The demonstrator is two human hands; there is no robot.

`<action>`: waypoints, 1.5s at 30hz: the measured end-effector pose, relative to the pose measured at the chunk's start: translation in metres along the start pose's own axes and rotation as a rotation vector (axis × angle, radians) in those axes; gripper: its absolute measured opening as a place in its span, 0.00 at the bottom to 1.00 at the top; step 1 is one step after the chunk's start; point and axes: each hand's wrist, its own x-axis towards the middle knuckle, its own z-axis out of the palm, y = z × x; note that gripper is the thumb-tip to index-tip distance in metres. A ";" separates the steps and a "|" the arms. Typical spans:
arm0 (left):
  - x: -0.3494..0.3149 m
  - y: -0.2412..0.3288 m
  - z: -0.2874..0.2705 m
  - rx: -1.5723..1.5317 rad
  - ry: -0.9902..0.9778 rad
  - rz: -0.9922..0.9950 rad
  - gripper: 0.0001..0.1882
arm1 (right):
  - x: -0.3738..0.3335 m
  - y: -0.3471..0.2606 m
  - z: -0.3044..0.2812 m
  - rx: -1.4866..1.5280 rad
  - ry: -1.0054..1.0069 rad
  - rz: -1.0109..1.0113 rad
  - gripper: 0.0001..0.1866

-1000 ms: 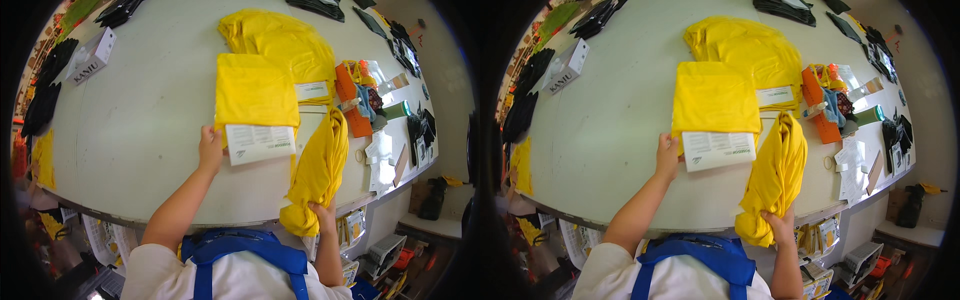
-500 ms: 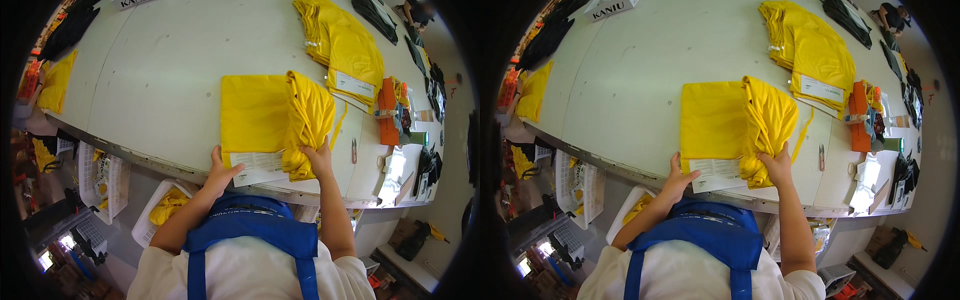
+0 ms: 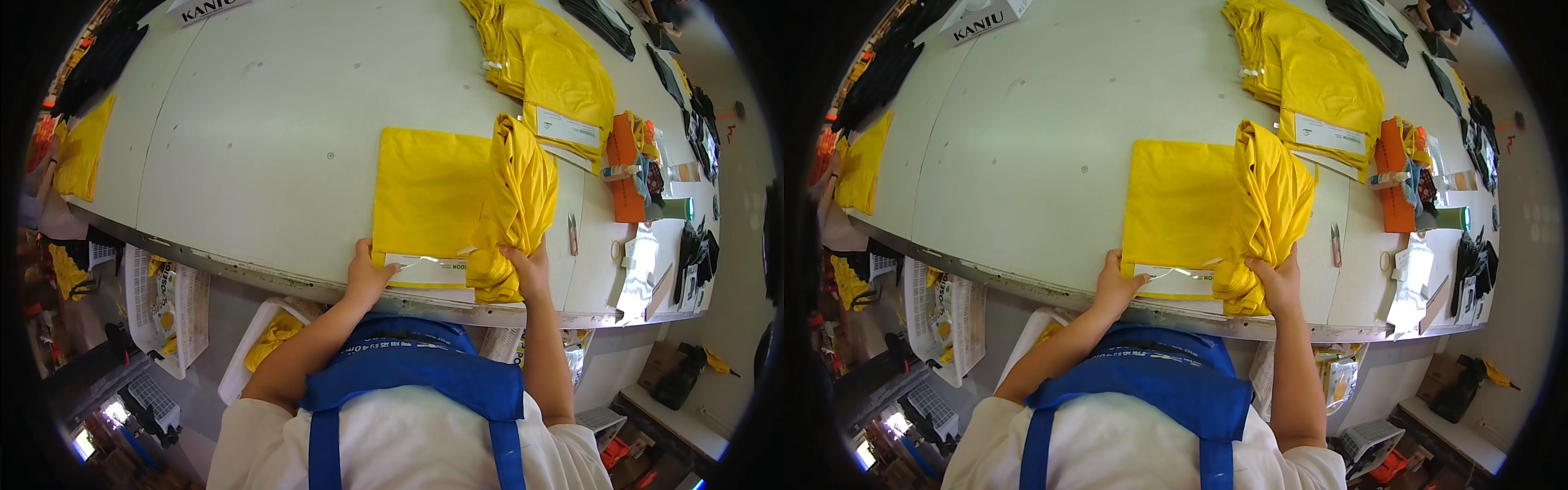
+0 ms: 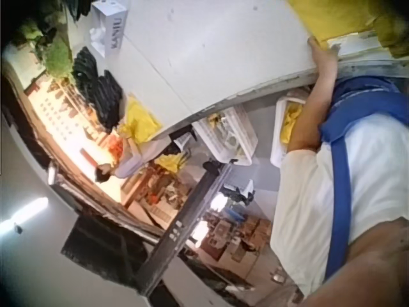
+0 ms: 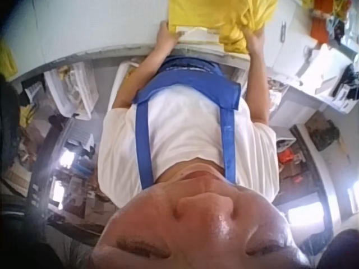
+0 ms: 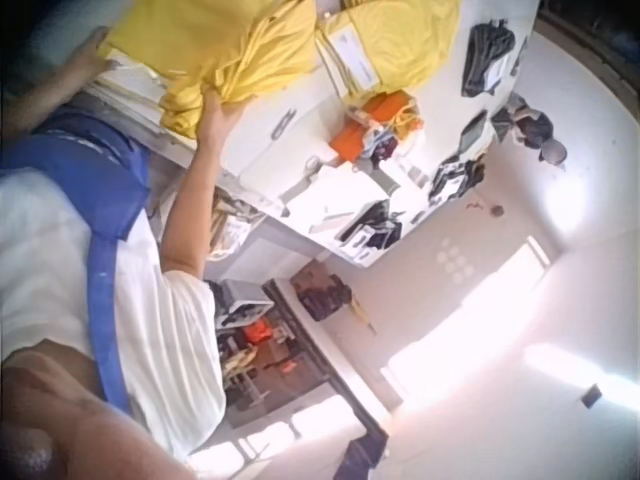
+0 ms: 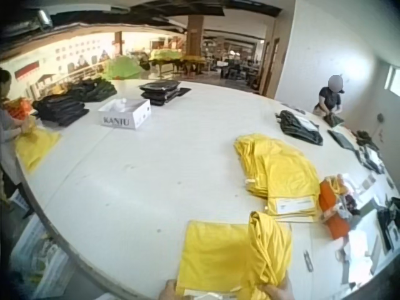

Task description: The person folds a yellow raincoat on a table, trims excess material with scissors, and places the folded item into a white basket. The person repeats this process with another yellow raincoat.

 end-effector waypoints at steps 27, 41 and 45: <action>0.052 0.066 -0.004 0.795 -0.225 0.838 0.16 | -0.050 -0.023 -0.019 -1.343 -0.893 -0.328 0.34; 0.028 0.096 -0.029 0.765 -0.327 0.948 0.24 | -0.068 -0.023 -0.017 -1.175 -0.250 0.218 0.45; -0.016 0.083 0.006 0.527 -0.300 1.075 0.20 | -0.068 -0.017 0.001 -1.001 -0.153 0.216 0.45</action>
